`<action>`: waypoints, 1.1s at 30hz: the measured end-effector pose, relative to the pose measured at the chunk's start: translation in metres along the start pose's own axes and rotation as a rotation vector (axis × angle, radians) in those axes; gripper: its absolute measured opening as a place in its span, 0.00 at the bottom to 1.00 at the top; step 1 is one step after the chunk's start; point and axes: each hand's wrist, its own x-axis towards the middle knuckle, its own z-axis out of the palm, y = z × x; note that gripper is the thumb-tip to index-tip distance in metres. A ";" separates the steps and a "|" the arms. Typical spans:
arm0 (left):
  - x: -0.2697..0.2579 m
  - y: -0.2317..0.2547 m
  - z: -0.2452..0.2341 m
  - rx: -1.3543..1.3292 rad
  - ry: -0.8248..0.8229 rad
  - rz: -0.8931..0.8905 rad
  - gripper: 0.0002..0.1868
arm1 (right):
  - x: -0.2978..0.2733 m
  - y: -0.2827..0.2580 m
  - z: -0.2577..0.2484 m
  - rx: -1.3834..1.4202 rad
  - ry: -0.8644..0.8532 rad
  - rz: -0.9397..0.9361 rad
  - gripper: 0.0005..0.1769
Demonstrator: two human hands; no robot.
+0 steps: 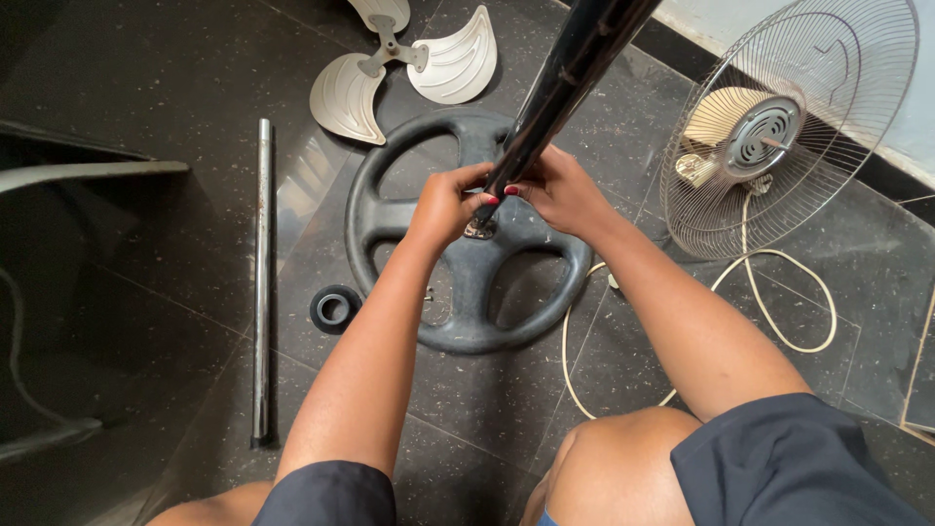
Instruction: The person assembles a standing fan by inserting a metal pole into a circular base and securing it with a screwdriver. They then attach a plastic cap to the pole.
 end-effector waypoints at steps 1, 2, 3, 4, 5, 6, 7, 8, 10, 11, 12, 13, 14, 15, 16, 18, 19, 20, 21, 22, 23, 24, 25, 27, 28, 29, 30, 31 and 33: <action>0.000 0.000 0.001 -0.010 0.004 0.007 0.24 | 0.000 0.000 0.000 0.003 0.001 0.000 0.17; -0.001 -0.001 0.001 -0.018 0.007 0.012 0.24 | 0.000 0.000 0.001 0.008 0.002 0.000 0.17; -0.001 -0.001 0.001 -0.027 0.011 0.018 0.24 | 0.001 0.000 0.001 0.012 0.003 0.001 0.17; -0.001 -0.002 0.001 -0.020 0.014 0.021 0.24 | 0.001 0.000 0.001 0.005 0.000 -0.011 0.17; -0.001 -0.003 0.001 -0.012 0.017 0.025 0.24 | 0.002 0.001 0.001 -0.002 -0.004 -0.023 0.18; -0.001 -0.004 0.001 -0.005 0.018 0.029 0.24 | 0.000 0.001 0.000 -0.009 -0.006 -0.034 0.18; -0.003 -0.005 0.001 0.003 0.020 0.039 0.24 | 0.000 0.002 0.001 -0.012 -0.004 -0.029 0.18; -0.003 -0.006 0.000 0.012 0.020 0.051 0.24 | 0.001 0.002 0.001 -0.017 -0.001 -0.026 0.18; -0.003 -0.007 0.000 -0.013 0.014 0.045 0.24 | 0.002 0.002 0.000 -0.053 -0.003 -0.035 0.18; -0.003 -0.007 0.000 -0.045 0.009 0.026 0.24 | 0.003 0.001 -0.001 -0.085 -0.008 -0.048 0.19; -0.004 -0.008 0.001 -0.079 0.003 0.006 0.24 | 0.002 0.001 -0.001 -0.117 -0.014 -0.058 0.20; -0.005 -0.009 0.001 -0.063 0.003 0.014 0.24 | 0.002 0.001 0.000 -0.105 -0.012 -0.046 0.20; -0.005 -0.010 0.001 -0.048 0.004 0.023 0.23 | 0.001 0.001 0.001 -0.094 -0.010 -0.033 0.20; -0.005 -0.011 0.002 -0.033 0.004 0.031 0.23 | 0.001 0.002 0.001 -0.083 -0.008 -0.021 0.20; -0.005 -0.012 0.002 -0.044 0.006 0.025 0.24 | 0.001 0.002 0.000 -0.103 -0.006 -0.020 0.20; -0.004 -0.015 0.003 -0.066 0.012 0.012 0.24 | 0.002 0.004 0.000 -0.141 -0.003 -0.018 0.19; -0.002 -0.016 0.003 -0.054 0.019 0.024 0.24 | 0.004 0.005 -0.001 -0.123 -0.012 -0.020 0.19; -0.003 -0.018 0.005 -0.041 0.028 0.034 0.24 | 0.004 0.008 -0.002 -0.104 -0.021 -0.022 0.19; -0.003 -0.021 0.006 -0.028 0.036 0.045 0.24 | 0.003 0.010 -0.003 -0.086 -0.031 -0.023 0.18; -0.003 -0.023 0.006 -0.023 0.039 0.049 0.23 | 0.003 0.014 -0.004 -0.083 -0.028 -0.033 0.18; -0.004 -0.024 0.008 -0.019 0.042 0.054 0.23 | 0.001 0.018 -0.004 -0.081 -0.025 -0.042 0.17; -0.002 -0.024 0.007 -0.011 0.046 0.067 0.22 | 0.003 0.021 -0.006 -0.082 -0.020 -0.059 0.17; -0.002 -0.023 0.007 0.013 0.045 0.057 0.23 | 0.003 0.025 -0.006 -0.100 -0.010 -0.043 0.17; -0.001 -0.018 0.005 0.064 0.049 0.051 0.24 | 0.005 0.031 -0.005 -0.140 0.013 -0.026 0.17; 0.000 -0.014 0.003 0.142 0.040 0.027 0.25 | 0.006 0.034 -0.005 -0.106 0.004 -0.022 0.16; 0.001 -0.009 0.000 0.220 0.032 0.003 0.26 | 0.007 0.036 -0.004 -0.072 -0.005 -0.018 0.16; 0.001 -0.005 -0.003 0.298 0.028 -0.021 0.27 | 0.008 0.038 -0.003 -0.039 -0.016 -0.015 0.16; 0.000 0.001 -0.006 0.330 0.032 0.014 0.30 | 0.007 0.039 -0.002 -0.069 -0.013 0.009 0.17; 0.007 0.015 -0.013 0.397 0.043 0.089 0.36 | 0.010 0.036 -0.003 -0.130 -0.005 0.052 0.20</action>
